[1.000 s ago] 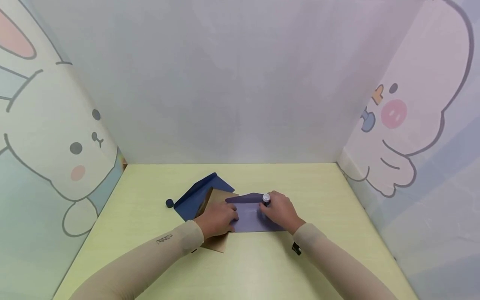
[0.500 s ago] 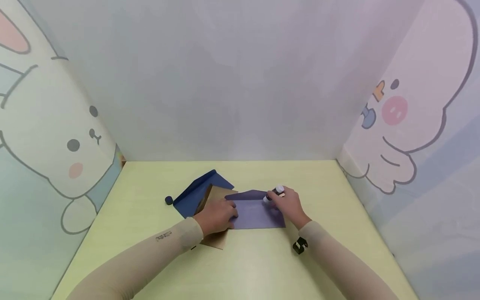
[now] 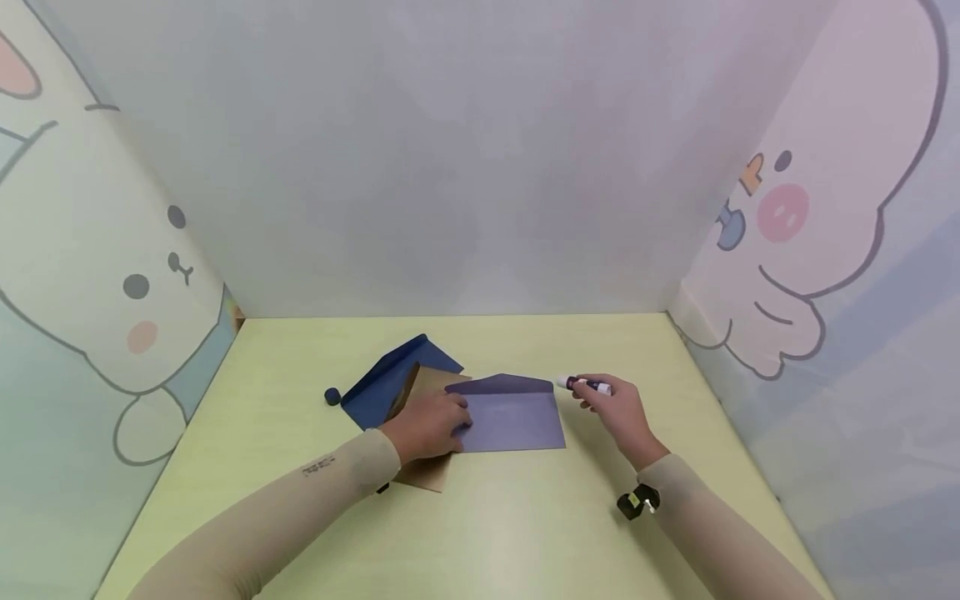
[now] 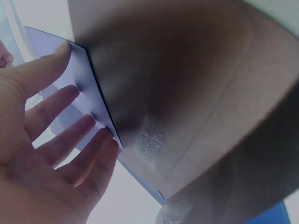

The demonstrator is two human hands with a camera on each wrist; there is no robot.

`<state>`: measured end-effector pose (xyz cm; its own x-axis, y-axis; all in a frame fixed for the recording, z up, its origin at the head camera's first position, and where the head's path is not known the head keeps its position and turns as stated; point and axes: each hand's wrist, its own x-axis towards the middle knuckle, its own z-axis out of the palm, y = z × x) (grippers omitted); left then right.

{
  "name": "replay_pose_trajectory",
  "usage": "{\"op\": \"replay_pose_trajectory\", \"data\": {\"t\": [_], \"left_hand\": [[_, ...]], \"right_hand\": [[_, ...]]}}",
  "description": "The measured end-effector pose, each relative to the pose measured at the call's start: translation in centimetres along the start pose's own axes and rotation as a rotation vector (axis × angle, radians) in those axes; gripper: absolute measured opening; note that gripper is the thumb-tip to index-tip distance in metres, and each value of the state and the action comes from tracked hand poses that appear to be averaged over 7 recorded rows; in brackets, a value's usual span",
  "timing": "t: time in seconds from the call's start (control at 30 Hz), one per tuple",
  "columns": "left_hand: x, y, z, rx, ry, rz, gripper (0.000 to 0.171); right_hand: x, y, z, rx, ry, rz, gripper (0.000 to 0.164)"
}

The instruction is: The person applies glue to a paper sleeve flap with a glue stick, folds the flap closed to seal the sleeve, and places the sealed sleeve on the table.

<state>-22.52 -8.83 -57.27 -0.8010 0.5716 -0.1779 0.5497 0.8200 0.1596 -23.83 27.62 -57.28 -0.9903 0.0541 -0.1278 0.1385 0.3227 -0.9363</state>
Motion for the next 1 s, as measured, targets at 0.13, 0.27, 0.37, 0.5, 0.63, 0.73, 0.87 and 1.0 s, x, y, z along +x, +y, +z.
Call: {"op": "replay_pose_trajectory", "data": {"t": [0.13, 0.27, 0.37, 0.5, 0.63, 0.73, 0.87, 1.0], "left_hand": [[0.5, 0.1, -0.3, -0.065, 0.059, -0.04, 0.073], [1.7, 0.3, -0.6, -0.081, 0.124, -0.096, 0.112], [2.3, 0.5, -0.7, -0.055, 0.122, -0.124, 0.117], [2.5, 0.5, -0.6, -0.038, 0.099, -0.129, 0.095], [2.4, 0.6, -0.6, -0.059, 0.059, -0.112, 0.066], [2.4, 0.7, -0.6, -0.085, 0.003, -0.103, 0.051], [2.6, 0.8, -0.9, -0.105, -0.048, -0.089, 0.042], [3.7, 0.7, -1.5, -0.15, -0.118, -0.088, 0.033]], "right_hand": [[0.1, 1.3, -0.8, 0.057, 0.006, -0.05, 0.046], [-0.2, 1.3, -0.8, 0.06, 0.027, -0.02, 0.045], [-0.8, 0.4, -0.3, 0.032, 0.039, 0.039, 0.047], [-1.2, -0.3, -0.1, 0.027, 0.038, 0.063, 0.047], [-1.5, -0.4, -0.4, 0.028, 0.048, 0.064, 0.045], [-1.5, -0.3, -0.6, 0.027, 0.06, 0.063, 0.044], [-1.5, -0.2, -0.6, 0.032, 0.061, 0.06, 0.045], [-1.7, -0.2, -0.6, 0.05, 0.066, 0.062, 0.045]]}}
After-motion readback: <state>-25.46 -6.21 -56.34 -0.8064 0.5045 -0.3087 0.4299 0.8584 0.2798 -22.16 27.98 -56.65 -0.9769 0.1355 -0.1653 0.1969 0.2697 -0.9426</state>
